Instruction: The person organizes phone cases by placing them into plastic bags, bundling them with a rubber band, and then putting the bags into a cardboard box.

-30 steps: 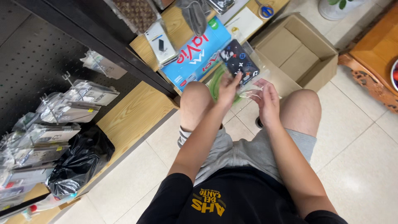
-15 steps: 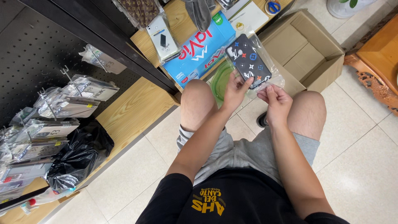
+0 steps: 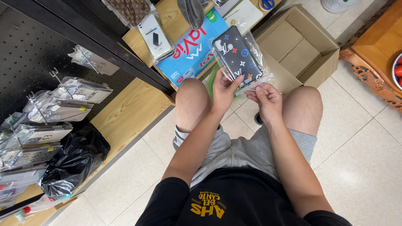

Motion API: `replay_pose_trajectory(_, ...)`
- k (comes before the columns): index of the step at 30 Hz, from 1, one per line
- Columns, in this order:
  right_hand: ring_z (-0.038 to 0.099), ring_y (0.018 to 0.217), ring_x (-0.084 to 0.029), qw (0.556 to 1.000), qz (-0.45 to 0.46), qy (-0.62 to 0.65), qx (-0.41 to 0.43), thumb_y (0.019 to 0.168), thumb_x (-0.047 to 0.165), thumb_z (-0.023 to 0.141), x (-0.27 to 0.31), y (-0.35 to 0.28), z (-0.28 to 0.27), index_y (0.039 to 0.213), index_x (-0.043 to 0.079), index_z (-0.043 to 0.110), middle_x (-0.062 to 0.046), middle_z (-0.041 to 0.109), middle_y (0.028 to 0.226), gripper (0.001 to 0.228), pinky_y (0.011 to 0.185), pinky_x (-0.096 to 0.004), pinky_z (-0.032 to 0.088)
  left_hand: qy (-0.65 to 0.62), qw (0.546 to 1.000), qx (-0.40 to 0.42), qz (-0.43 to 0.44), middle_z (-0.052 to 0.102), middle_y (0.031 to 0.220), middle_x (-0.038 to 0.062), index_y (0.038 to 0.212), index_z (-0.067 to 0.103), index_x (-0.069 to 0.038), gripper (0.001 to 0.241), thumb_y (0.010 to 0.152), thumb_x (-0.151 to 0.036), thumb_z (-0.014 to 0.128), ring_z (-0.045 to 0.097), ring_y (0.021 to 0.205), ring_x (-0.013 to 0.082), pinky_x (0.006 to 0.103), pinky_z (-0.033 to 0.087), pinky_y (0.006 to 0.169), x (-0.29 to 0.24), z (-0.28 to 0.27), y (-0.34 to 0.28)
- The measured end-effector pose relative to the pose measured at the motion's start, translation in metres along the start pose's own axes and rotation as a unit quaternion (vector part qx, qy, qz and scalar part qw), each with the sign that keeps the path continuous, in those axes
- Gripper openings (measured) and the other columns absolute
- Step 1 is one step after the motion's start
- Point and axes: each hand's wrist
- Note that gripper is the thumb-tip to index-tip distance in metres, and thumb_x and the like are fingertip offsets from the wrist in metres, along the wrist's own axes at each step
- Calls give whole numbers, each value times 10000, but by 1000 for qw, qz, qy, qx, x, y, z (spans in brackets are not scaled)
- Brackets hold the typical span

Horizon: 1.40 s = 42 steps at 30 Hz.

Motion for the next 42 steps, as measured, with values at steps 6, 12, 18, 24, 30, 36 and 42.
replay_pose_trajectory(6, 814, 840, -303, 1000, -1, -15, -1, 1063, 76, 702, 2, -2, 2, 1088, 54, 607, -162, 779, 981, 101, 750, -339, 708, -14, 1000, -4, -6, 785, 995, 110, 1366, 543, -27, 598, 891, -87, 901, 756, 861, 133, 256, 647, 776, 9, -3, 4)
replay_pose_trajectory(12, 780, 702, -277, 995, -58, -63, -46, 1043, 54, 767, 0, 3, -9, 1196, 78, 485, -133, 714, 896, 321, 593, -292, 670, 36, 998, 37, -32, 794, 970, 91, 1289, 570, -74, 638, 793, -116, 969, 743, 820, 119, 239, 618, 720, 19, 8, -7)
replay_pose_trajectory(18, 796, 786, -294, 998, -43, -34, 15, 1092, 74, 667, 1, 2, -8, 1236, 102, 494, -87, 697, 939, 228, 670, -286, 679, -39, 997, 7, -65, 787, 926, 60, 1259, 564, -75, 533, 867, -118, 923, 725, 743, 81, 183, 601, 623, -5, 7, 2)
replay_pose_trajectory(24, 804, 825, -286, 998, -39, -26, 39, 1077, 64, 667, 7, -4, 3, 1226, 94, 525, -96, 740, 1019, 208, 703, -268, 666, -72, 988, 7, -135, 732, 864, 67, 1270, 554, -22, 528, 898, -165, 901, 682, 618, 109, 183, 498, 461, 7, -1, 6)
replay_pose_trajectory(30, 803, 811, -297, 998, -44, -26, 33, 1081, 57, 667, 6, -4, -1, 1219, 80, 552, -100, 744, 995, 181, 683, -275, 661, -45, 992, -1, -116, 738, 859, 74, 1252, 550, -51, 552, 864, -164, 926, 692, 592, 119, 183, 500, 455, 2, -1, 5)
replay_pose_trajectory(36, 797, 784, -290, 998, -52, -38, 26, 1067, 56, 695, 10, -5, 2, 1172, 75, 557, -109, 736, 970, 174, 665, -257, 648, -50, 991, 5, -123, 743, 854, 70, 1252, 548, -60, 545, 872, -167, 923, 711, 604, 133, 188, 495, 453, 7, -4, 4)
replay_pose_trajectory(42, 784, 727, -286, 997, -65, -36, 12, 1065, 40, 707, -5, 3, -10, 1122, 92, 524, -112, 722, 910, 199, 624, -256, 638, -23, 994, 9, -111, 768, 856, 65, 1227, 549, -83, 564, 838, -174, 948, 684, 602, 94, 170, 477, 448, -5, 7, -1)
Point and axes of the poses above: each hand's wrist, its own y-axis towards the middle knuckle, its own z-axis out of the palm, x = y × z
